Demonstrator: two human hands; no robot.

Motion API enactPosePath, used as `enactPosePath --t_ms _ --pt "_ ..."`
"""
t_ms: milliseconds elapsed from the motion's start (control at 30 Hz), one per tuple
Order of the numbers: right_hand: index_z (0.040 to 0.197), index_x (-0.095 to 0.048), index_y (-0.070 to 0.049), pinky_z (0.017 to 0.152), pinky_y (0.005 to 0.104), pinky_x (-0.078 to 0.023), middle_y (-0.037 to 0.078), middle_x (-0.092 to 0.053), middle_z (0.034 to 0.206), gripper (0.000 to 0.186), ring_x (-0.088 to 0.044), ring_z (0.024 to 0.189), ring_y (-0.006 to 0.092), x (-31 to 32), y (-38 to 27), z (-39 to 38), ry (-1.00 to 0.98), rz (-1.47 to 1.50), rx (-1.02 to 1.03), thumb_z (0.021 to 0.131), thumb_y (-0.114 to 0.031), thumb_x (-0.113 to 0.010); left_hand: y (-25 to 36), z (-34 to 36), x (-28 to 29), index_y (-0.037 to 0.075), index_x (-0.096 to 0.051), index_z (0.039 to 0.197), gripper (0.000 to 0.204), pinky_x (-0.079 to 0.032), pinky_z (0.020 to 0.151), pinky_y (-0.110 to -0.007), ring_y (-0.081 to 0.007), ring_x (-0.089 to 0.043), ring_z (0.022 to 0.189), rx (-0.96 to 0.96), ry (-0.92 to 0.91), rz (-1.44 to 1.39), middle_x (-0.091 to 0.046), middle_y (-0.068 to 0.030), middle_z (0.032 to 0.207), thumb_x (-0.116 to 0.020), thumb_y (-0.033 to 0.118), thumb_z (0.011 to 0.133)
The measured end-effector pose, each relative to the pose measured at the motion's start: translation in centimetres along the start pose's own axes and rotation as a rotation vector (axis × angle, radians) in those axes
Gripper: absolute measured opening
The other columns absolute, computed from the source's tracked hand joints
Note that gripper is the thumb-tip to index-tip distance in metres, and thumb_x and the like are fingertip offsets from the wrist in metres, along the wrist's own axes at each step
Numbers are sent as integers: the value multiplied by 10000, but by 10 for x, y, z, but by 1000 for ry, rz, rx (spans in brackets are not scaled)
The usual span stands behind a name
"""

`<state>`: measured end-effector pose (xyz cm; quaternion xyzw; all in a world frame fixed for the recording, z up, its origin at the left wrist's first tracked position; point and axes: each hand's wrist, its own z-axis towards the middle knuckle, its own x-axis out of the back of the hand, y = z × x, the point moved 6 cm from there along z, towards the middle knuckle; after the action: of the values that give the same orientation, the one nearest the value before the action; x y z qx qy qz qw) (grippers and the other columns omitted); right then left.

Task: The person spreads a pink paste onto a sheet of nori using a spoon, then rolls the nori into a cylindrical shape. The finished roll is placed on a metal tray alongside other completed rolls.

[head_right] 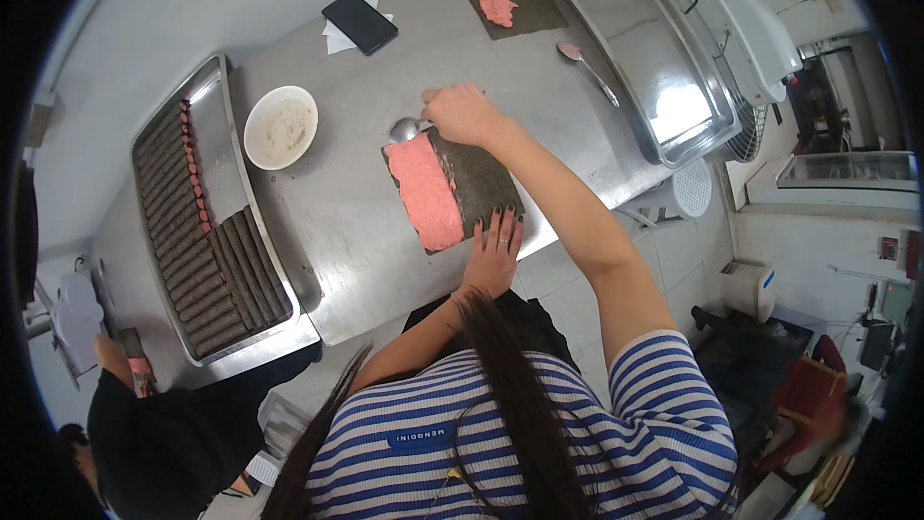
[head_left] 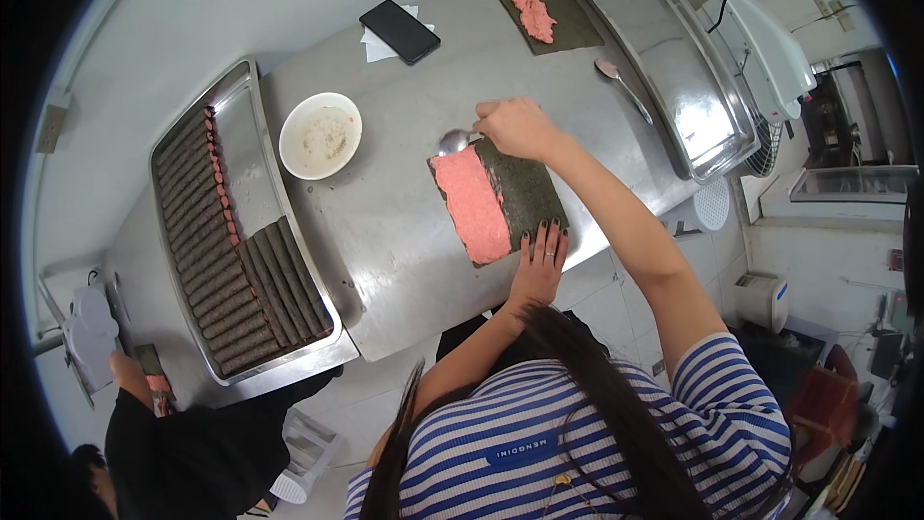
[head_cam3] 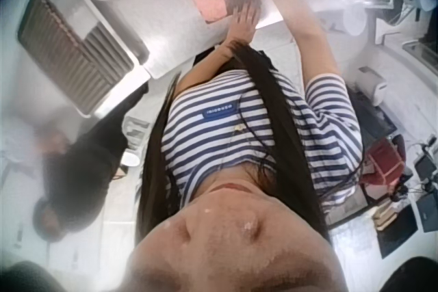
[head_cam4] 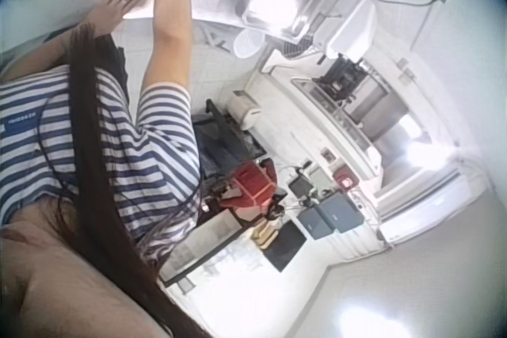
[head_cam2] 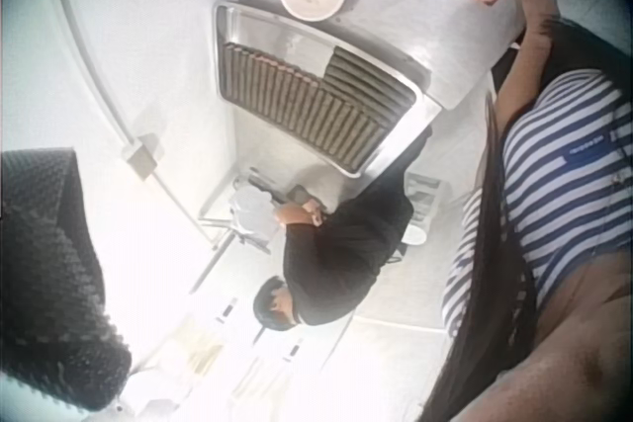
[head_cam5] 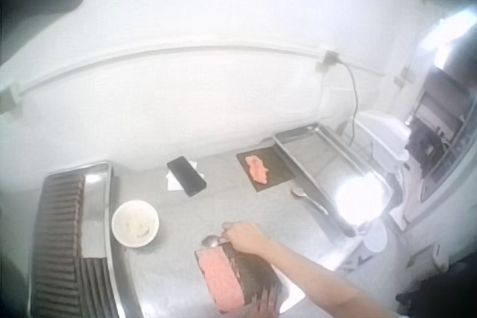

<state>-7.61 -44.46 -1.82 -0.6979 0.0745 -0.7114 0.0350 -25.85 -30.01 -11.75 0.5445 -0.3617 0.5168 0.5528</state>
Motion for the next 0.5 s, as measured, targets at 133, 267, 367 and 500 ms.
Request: enactPosePath --t_ms 133,267,367,500 --pt "756 -698 -81 637 450 -509 90 -619 842 111 -652 749 317 -3 -10 -1 -75 12 47 733 -87 -591 -3 6 -1 3 -396 1369 592 -252 1074 -571 -371 -271 1379 4 12 -22 -270 -215 1498 -515 253 845" --pt "763 -665 -24 654 451 -520 149 -624 875 117 -658 750 344 0 -5 -6 93 35 -170 755 -73 -559 -5 7 -5 3 -396 1370 591 -255 1071 -573 -374 -271 1378 -1 2 -50 -271 -217 1495 -518 248 847" --pt "939 -640 26 692 443 -534 194 -620 897 200 -661 795 356 -13 -21 -24 -68 43 -364 800 -60 -525 -4 7 -3 -5 -396 1370 582 -256 1069 -580 -375 -271 1376 7 25 -36 -304 -216 1479 -511 233 852" --pt "913 -583 80 603 421 -551 235 -605 920 171 -672 725 360 -26 -51 -38 -85 71 -451 789 -30 -537 0 3 -21 -19 -430 1344 536 -239 1096 -565 -385 -279 1372 -24 -107 -191 -338 -234 1456 -471 181 849"
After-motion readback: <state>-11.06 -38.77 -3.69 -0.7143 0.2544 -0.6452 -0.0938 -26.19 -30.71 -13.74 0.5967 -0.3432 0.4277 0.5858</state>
